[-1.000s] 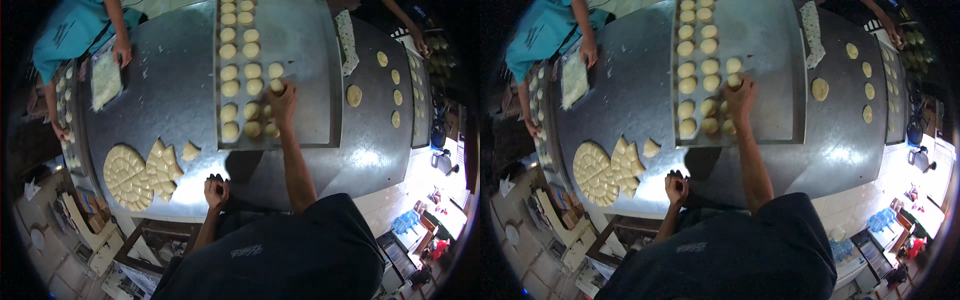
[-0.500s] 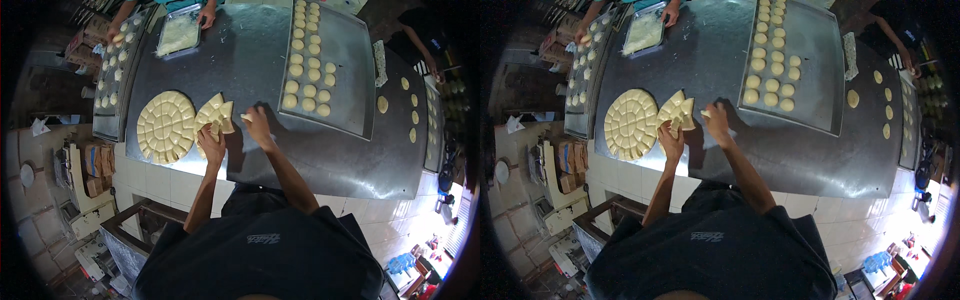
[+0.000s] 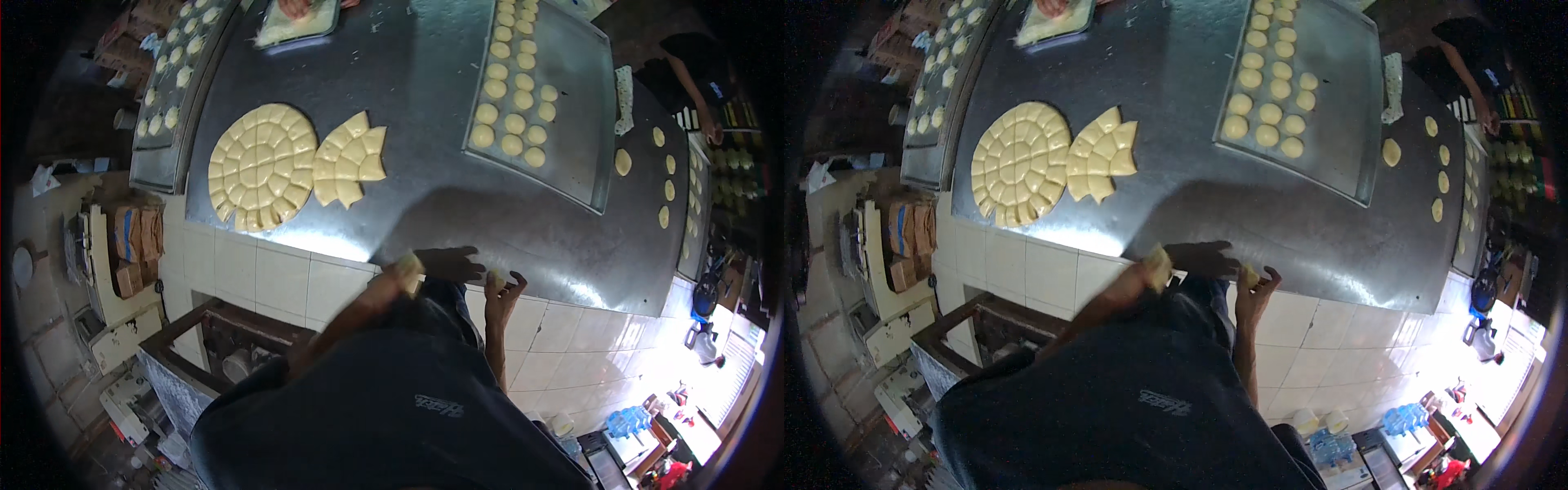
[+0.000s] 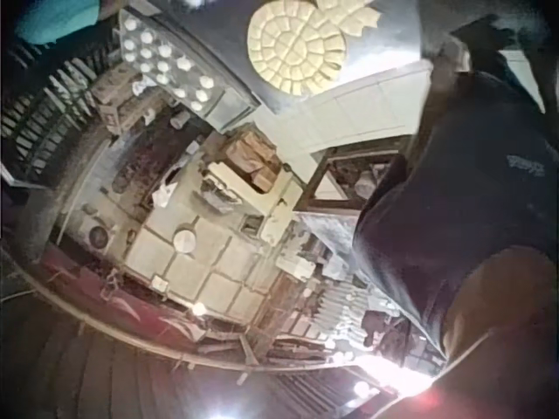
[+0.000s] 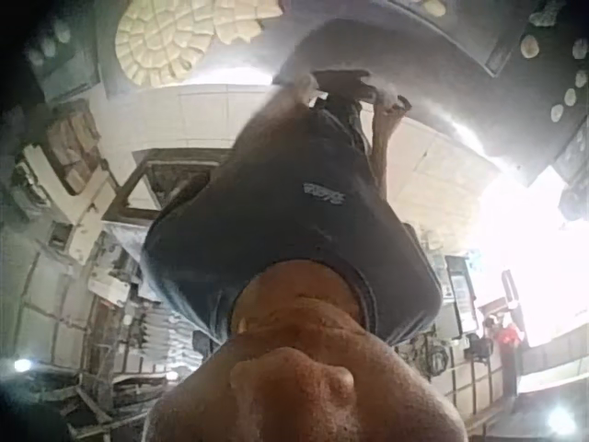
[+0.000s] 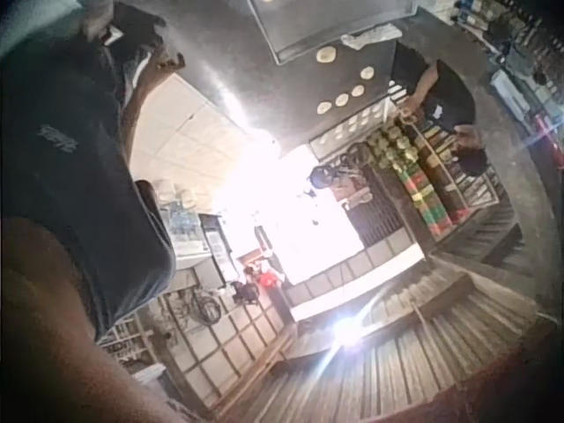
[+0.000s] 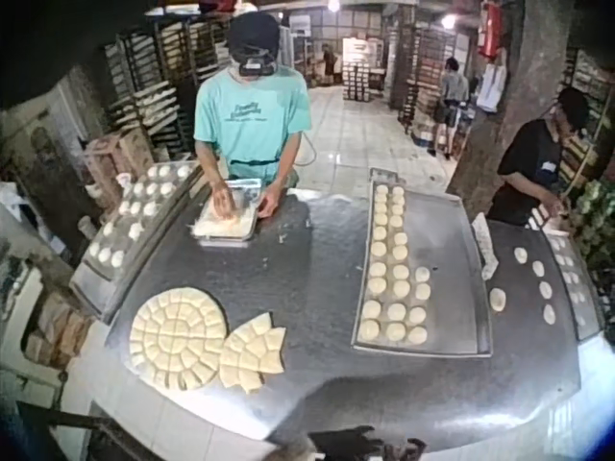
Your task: Shaping and rounding small pieces of bread dough and placing them on baking trays.
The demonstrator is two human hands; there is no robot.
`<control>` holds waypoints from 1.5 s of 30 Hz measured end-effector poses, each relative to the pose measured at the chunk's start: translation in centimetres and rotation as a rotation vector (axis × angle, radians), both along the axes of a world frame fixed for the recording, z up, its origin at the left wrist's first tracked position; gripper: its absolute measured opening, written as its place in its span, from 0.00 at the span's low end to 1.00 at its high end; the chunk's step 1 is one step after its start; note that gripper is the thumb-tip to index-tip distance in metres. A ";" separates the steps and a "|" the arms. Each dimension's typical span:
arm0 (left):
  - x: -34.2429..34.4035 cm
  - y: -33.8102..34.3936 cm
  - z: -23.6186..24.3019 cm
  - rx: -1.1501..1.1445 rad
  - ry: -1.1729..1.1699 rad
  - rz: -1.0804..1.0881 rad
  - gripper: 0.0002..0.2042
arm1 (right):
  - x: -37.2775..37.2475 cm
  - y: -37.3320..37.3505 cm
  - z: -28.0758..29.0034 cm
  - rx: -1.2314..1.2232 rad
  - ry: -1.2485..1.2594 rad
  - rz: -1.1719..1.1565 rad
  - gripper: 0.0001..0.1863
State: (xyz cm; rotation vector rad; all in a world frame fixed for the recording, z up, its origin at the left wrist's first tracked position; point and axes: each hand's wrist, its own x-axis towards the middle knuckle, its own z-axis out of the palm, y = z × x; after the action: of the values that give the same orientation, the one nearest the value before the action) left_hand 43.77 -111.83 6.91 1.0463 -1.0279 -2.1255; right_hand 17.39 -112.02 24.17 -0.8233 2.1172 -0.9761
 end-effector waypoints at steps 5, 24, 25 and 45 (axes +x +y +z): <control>-4.3 -4.1 12.3 -0.533 -0.636 0.094 0.23 | -2.3 -1.0 0.3 -0.045 0.400 0.265 0.17; -11.0 -14.8 8.6 -0.944 -1.173 0.292 0.08 | -3.9 -8.7 -7.9 -0.203 0.670 0.187 0.08; -10.2 -12.2 9.1 -0.904 -1.027 0.205 0.08 | -2.9 -6.5 -7.1 -0.215 0.631 0.255 0.08; -9.0 -10.6 9.1 -1.003 -0.933 0.368 0.09 | 2.4 -6.3 -7.0 -0.394 0.530 0.026 0.16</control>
State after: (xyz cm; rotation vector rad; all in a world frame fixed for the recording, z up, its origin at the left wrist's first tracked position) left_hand 34.82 -122.46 16.01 1.4753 -1.8238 -0.5437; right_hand 19.78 -118.35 17.20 -1.4309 2.3671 -1.2935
